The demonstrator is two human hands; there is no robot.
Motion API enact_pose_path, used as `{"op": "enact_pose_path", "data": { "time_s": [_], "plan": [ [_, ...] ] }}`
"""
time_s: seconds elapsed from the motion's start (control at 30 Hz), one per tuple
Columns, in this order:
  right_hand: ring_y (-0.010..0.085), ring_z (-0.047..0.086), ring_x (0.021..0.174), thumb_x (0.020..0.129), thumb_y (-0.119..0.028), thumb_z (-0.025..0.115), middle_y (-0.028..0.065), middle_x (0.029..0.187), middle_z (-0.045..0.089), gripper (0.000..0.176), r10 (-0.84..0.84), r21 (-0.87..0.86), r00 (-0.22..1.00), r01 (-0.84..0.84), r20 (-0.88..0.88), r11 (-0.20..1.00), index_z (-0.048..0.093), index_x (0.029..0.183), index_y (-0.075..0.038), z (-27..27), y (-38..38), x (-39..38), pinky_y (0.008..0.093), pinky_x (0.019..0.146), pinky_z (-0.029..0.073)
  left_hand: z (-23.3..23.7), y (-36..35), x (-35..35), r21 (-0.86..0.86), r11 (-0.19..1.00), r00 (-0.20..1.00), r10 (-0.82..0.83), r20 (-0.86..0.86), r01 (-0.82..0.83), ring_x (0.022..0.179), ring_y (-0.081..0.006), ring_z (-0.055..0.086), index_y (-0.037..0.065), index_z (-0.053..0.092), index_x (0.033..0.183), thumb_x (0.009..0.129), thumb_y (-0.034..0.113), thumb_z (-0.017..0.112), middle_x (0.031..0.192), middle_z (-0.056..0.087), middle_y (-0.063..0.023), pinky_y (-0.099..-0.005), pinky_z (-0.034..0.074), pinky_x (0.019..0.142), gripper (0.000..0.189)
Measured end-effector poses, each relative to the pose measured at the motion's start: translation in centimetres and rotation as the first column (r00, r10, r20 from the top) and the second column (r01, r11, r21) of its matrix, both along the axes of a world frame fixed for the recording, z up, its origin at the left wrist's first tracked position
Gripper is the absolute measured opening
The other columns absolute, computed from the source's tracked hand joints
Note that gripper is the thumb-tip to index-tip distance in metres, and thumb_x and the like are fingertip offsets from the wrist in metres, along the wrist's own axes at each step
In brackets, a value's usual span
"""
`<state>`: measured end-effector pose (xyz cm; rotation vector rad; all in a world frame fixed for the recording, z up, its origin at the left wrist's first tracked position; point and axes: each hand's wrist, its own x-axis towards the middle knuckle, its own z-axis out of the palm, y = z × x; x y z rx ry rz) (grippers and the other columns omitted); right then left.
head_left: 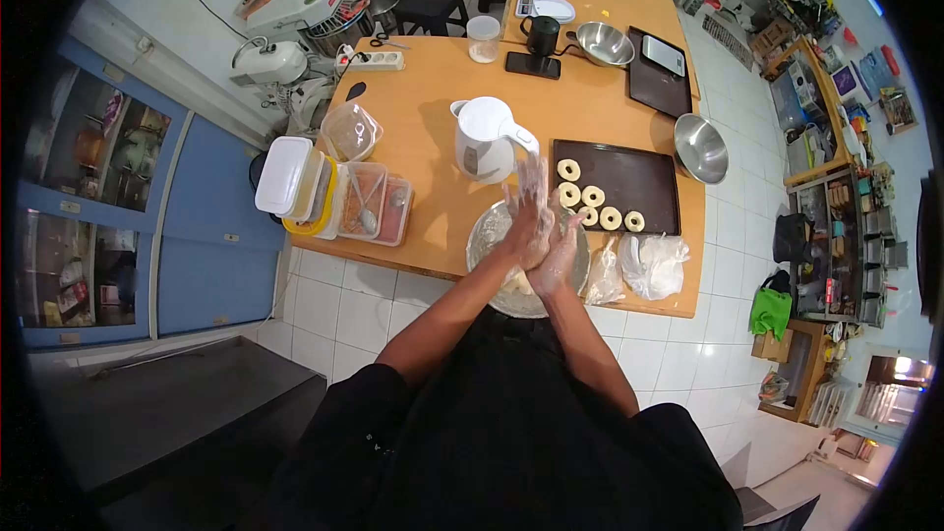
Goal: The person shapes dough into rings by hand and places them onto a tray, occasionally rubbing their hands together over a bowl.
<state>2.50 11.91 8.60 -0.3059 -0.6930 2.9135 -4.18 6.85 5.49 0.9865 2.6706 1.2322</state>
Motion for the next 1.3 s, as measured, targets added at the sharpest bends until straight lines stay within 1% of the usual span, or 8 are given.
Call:
{"op": "enact_pose_path", "data": {
  "time_s": [0.13, 0.3, 0.47, 0.7, 0.83, 0.93, 1.17, 1.3],
  "plan": [
    [0.0310, 0.015, 0.142, 0.088, -0.071, 0.018, 0.0064, 0.156, 0.001, 0.084, -0.048, 0.048, 0.999, 0.049, -0.012, 0.998, -0.004, 0.150, -0.019, 1.0, 0.4, -0.6, 0.0449, 0.114, 0.018, 0.3, -1.2, 3.3, 0.376, 0.926, 0.938, -0.149, 0.314, 0.022, 0.142, -0.0347, -0.016, 0.006, -0.003, 0.149, 0.093, 0.052, 0.027, 0.155, -0.013, -0.0158, -0.0598, -0.014, 0.105, 0.079],
    [0.0259, 0.016, 0.142, 0.093, -0.064, 0.021, 0.0032, 0.156, 0.009, 0.078, -0.050, 0.335, 0.993, 0.082, -0.103, 0.939, 0.008, 0.150, -0.013, 0.2, -0.9, -1.6, 0.0402, 0.113, 0.018, 6.4, -0.4, 3.0, 0.526, 0.850, 0.939, -0.186, 0.291, 0.005, 0.142, -0.0331, -0.016, 0.008, -0.010, 0.148, 0.092, 0.058, 0.019, 0.155, -0.015, -0.0141, -0.0576, -0.013, 0.106, 0.081],
    [0.0230, 0.012, 0.143, 0.099, -0.051, 0.011, 0.0053, 0.156, 0.008, 0.061, -0.002, 0.169, 1.000, -0.001, 0.017, 0.986, 0.005, 0.150, -0.018, 1.6, -3.2, -0.9, 0.0386, 0.116, 0.011, 7.8, -0.9, -1.7, 0.189, 0.981, 0.999, 0.047, 0.017, -0.050, 0.142, -0.0312, -0.015, 0.008, -0.014, 0.147, 0.091, 0.065, 0.011, 0.155, -0.017, -0.0123, -0.0555, -0.013, 0.108, 0.083],
    [0.0265, 0.006, 0.144, 0.094, -0.062, 0.014, 0.0065, 0.157, 0.001, 0.071, -0.030, -0.092, 0.991, 0.018, -0.134, 0.996, -0.003, 0.150, -0.022, 1.4, 0.0, -2.5, 0.0423, 0.115, 0.014, 1.2, -1.2, 0.5, 0.207, 0.978, 0.976, -0.037, 0.216, -0.008, 0.142, -0.0329, -0.016, 0.011, -0.004, 0.149, 0.090, 0.067, 0.018, 0.155, -0.014, -0.0121, -0.0582, -0.015, 0.106, 0.085],
    [0.0279, 0.012, 0.143, 0.094, -0.062, 0.017, 0.0049, 0.156, 0.004, 0.068, -0.013, 0.348, 0.997, 0.037, -0.070, 0.937, -0.001, 0.150, -0.027, -0.2, -0.2, -2.5, 0.0448, 0.114, 0.019, 2.9, -0.9, 2.5, 0.480, 0.876, 0.897, -0.172, 0.406, -0.049, 0.142, -0.0333, -0.015, 0.013, -0.009, 0.149, 0.089, 0.069, 0.016, 0.155, -0.015, -0.0099, -0.0560, -0.013, 0.107, 0.085],
    [0.0253, 0.014, 0.142, 0.099, -0.051, 0.017, 0.0046, 0.156, 0.008, 0.060, -0.013, 0.291, 1.000, 0.013, -0.002, 0.957, 0.006, 0.151, -0.021, -1.1, -1.1, -2.9, 0.0408, 0.115, 0.017, 5.5, -0.6, 1.2, 0.656, 0.749, 0.875, -0.251, 0.414, -0.095, 0.142, -0.0336, -0.015, 0.015, -0.012, 0.148, 0.088, 0.071, 0.014, 0.155, -0.015, -0.0082, -0.0544, -0.011, 0.109, 0.086],
    [0.0238, 0.011, 0.143, 0.098, -0.053, 0.016, 0.0055, 0.156, 0.009, 0.066, -0.014, 0.274, 1.000, 0.019, -0.021, 0.961, 0.010, 0.150, -0.013, 0.6, -1.4, -2.8, 0.0388, 0.116, 0.011, 2.5, -1.9, -2.2, 0.148, 0.988, 0.992, 0.024, 0.127, -0.043, 0.142, -0.0335, -0.015, 0.012, -0.009, 0.149, 0.089, 0.070, 0.008, 0.155, -0.013, -0.0105, -0.0514, -0.014, 0.109, 0.085],
    [0.0244, 0.007, 0.143, 0.097, -0.057, 0.015, 0.0082, 0.156, 0.009, 0.072, -0.028, 0.573, 0.998, 0.056, -0.059, 0.817, 0.009, 0.149, -0.009, 4.1, -0.2, -4.1, 0.0389, 0.115, 0.010, -1.3, -1.8, 2.3, 0.363, 0.928, 0.903, -0.088, 0.420, -0.078, 0.143, -0.0274, -0.011, 0.010, -0.003, 0.150, 0.091, 0.067, 0.008, 0.156, -0.007, -0.0095, -0.0482, -0.009, 0.110, 0.083]
  ]
}}
